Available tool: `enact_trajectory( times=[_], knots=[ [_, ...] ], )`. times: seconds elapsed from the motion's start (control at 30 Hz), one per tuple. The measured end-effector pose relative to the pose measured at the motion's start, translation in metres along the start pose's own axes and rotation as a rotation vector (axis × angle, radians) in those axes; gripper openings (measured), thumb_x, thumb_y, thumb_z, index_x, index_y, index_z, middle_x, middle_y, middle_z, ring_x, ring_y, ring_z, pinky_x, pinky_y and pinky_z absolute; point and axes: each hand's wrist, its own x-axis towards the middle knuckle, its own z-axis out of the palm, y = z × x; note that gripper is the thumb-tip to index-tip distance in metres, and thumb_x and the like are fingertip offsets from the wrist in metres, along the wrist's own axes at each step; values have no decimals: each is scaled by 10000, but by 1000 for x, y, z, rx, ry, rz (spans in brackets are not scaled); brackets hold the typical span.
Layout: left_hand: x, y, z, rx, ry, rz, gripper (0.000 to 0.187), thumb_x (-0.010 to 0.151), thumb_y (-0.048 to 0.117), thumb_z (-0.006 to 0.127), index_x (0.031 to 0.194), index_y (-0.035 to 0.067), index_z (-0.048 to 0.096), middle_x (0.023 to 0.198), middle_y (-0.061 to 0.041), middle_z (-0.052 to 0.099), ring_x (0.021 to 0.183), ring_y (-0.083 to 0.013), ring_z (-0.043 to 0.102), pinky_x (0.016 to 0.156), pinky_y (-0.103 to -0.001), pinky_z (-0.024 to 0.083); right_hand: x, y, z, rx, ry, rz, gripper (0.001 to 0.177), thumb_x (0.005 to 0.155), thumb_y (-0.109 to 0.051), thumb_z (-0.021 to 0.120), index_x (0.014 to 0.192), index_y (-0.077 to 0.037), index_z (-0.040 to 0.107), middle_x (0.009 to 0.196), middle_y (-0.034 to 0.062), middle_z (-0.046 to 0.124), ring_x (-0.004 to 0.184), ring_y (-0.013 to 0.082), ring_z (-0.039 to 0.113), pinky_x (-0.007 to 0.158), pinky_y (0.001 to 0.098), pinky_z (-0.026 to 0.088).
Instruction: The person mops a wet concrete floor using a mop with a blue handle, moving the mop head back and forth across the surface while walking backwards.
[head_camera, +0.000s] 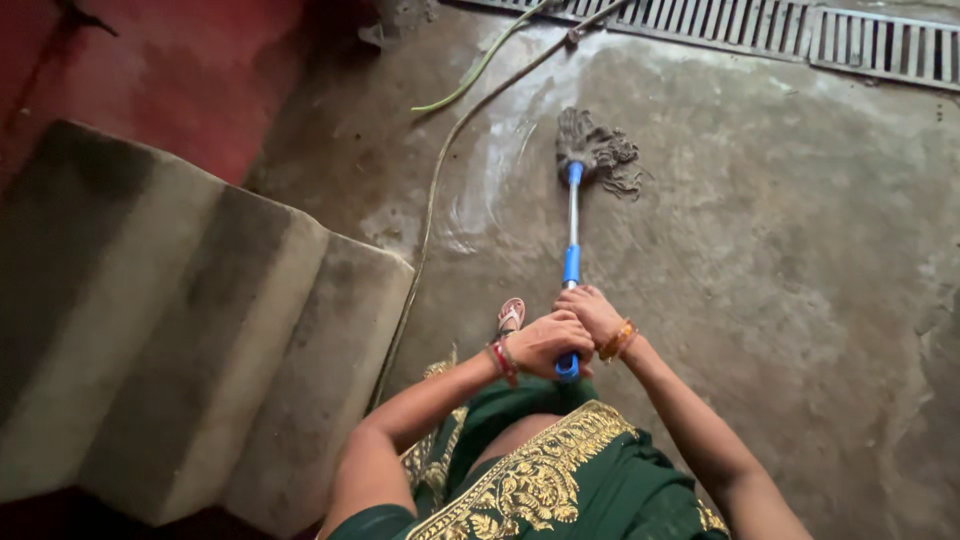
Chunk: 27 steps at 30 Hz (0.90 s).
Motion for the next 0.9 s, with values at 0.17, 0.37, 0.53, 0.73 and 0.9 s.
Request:
enact_trajectory(
  times=[0.17,0.37,0.53,0.73,0.9],
  knots=[
    [20,108,-63,-221,222,82,343,855,432,816,820,152,621,819,-24,646,817,-235,651,788,-347,512,-31,-86,-46,555,470,-421,322,913,-251,661,1146,-36,597,1125,150,631,1135,311,601,1001,475,478],
    [34,105,-53,-239,263,267,279,886,290,766,758,115,590,739,-50,595,765,-265,627,809,-412,513,-26,-77,-22,467,350,-287,253,727,-256,714,732,-105,511,723,81,504,697,269,556,657,395,441],
    [17,36,-30,-200,277,231,211,877,202,713,767,96,566,767,-62,606,782,-281,634,775,-390,538,7,-44,-23,420,364,-274,310,607,-262,698,598,-99,434,584,68,413,532,272,479,511,392,380],
    [-4,-68,14,-37,250,118,152,878,156,700,803,97,582,780,-75,605,785,-289,640,757,-408,527,48,48,22,91,201,-204,158,770,-238,661,729,-146,539,730,34,535,744,263,579,686,389,487],
    [9,-154,63,10,169,111,193,782,178,752,887,125,600,938,-59,636,950,-288,629,876,-414,517,53,94,14,-33,100,-86,234,643,-267,710,833,-142,657,847,46,614,912,283,625,747,461,491]
  ],
)
